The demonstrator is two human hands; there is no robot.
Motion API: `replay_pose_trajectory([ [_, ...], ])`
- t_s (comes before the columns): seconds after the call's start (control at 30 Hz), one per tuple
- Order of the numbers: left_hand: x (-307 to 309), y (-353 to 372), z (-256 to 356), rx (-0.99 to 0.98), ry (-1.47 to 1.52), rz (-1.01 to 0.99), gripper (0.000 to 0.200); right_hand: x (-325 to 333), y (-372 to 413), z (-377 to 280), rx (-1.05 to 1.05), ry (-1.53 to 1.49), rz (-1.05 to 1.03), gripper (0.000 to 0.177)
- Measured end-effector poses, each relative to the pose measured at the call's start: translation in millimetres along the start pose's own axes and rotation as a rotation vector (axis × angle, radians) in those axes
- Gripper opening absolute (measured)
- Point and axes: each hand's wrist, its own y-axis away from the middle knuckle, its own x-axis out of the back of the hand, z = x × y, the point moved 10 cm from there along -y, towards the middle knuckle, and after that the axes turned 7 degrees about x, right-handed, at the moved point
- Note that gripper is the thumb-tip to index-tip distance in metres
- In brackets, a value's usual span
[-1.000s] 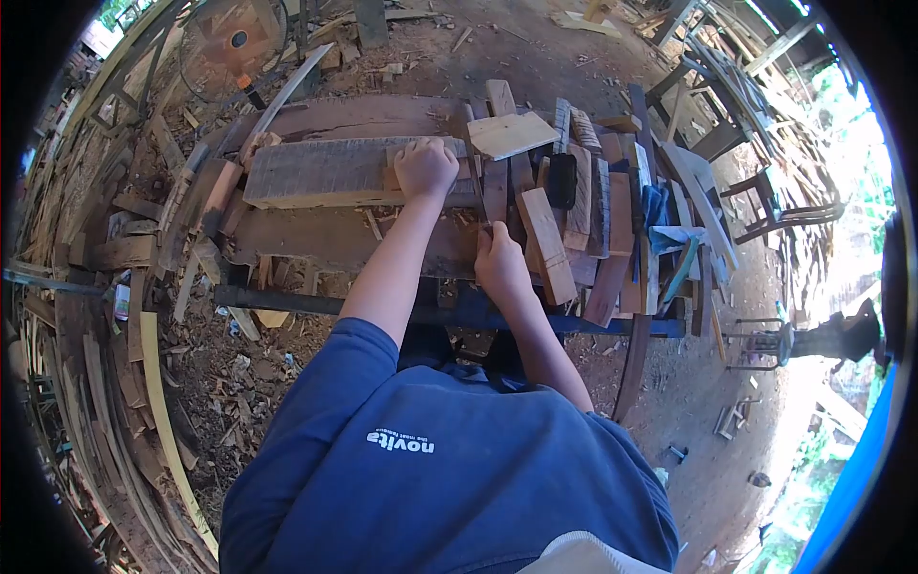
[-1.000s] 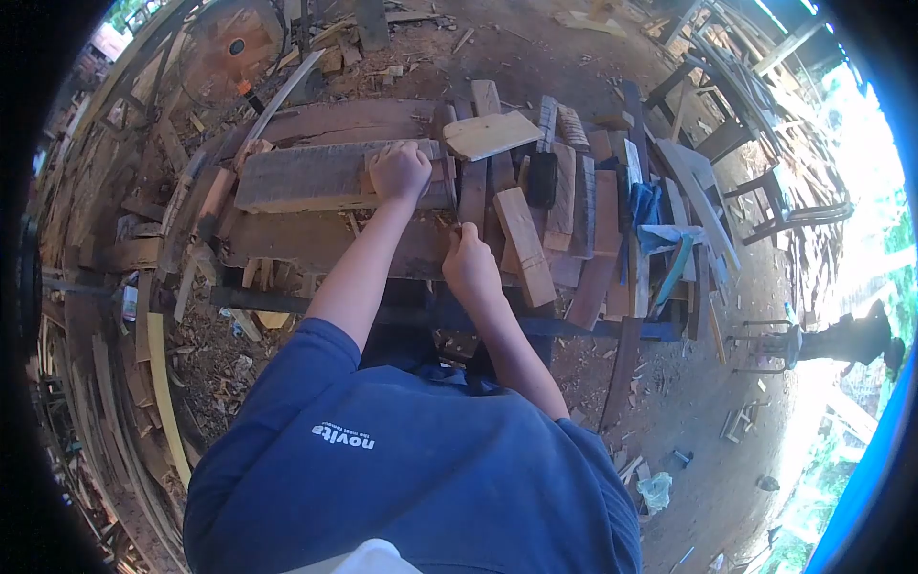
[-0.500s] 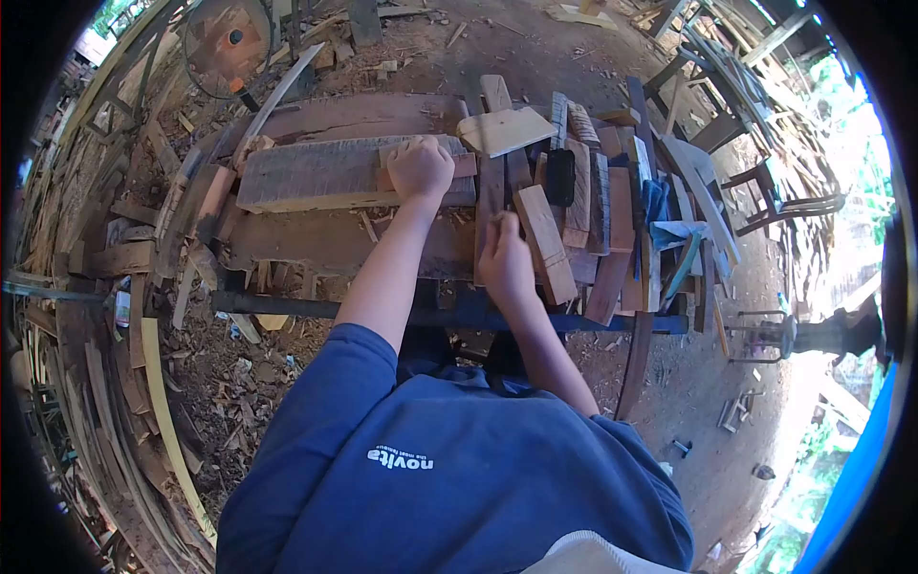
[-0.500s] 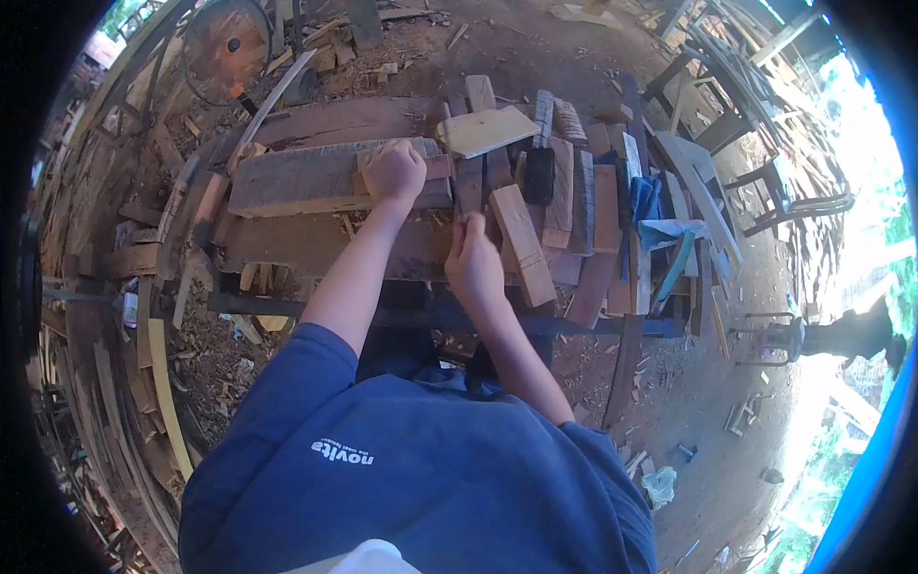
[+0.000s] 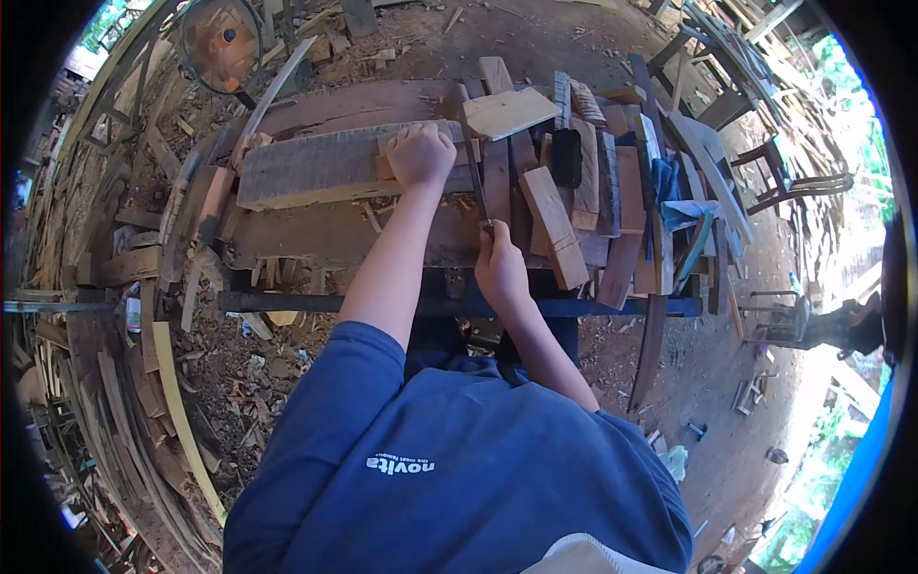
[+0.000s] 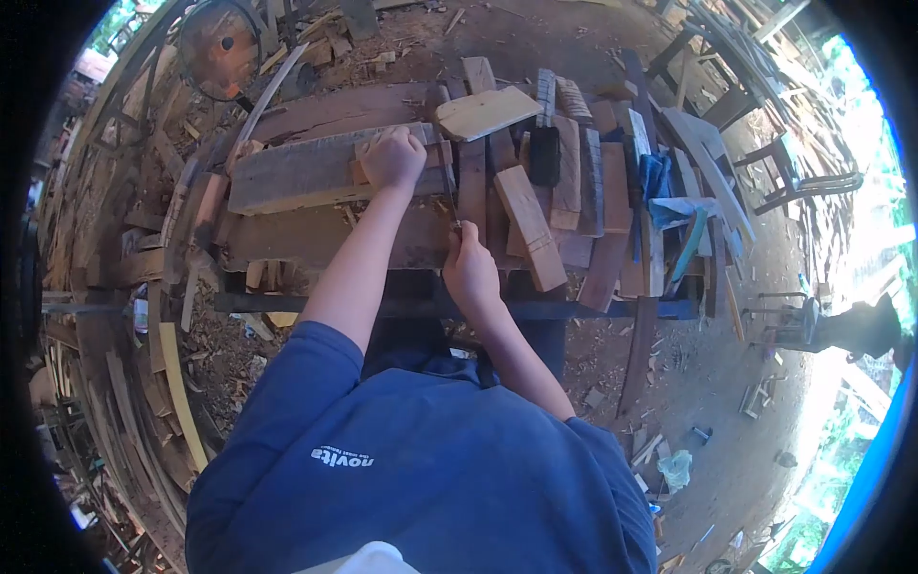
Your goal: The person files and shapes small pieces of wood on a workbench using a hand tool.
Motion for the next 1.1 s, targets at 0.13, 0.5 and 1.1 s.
replay_pose_trajectory([
  [0.13, -2.2, -0.2, 0.0, -0.003, 0.042, -0.021, 0.018, 8.8, 5.9, -14.2, 0.121, -0.046, 0.15, 0.023],
  [0.5, -7.1, -0.5, -2.8, 0.008, 0.083, -0.023, 0.017, -5.2, -22.4, -9.4, 0.006, 0.13, -0.11, 0.018],
  [1.1, -6.4, -0.7, -2.6, 0.001, 0.075, -0.009, 0.016, -11.0, -16.4, -5.5, 0.005, -0.007, -0.026, 0.015],
])
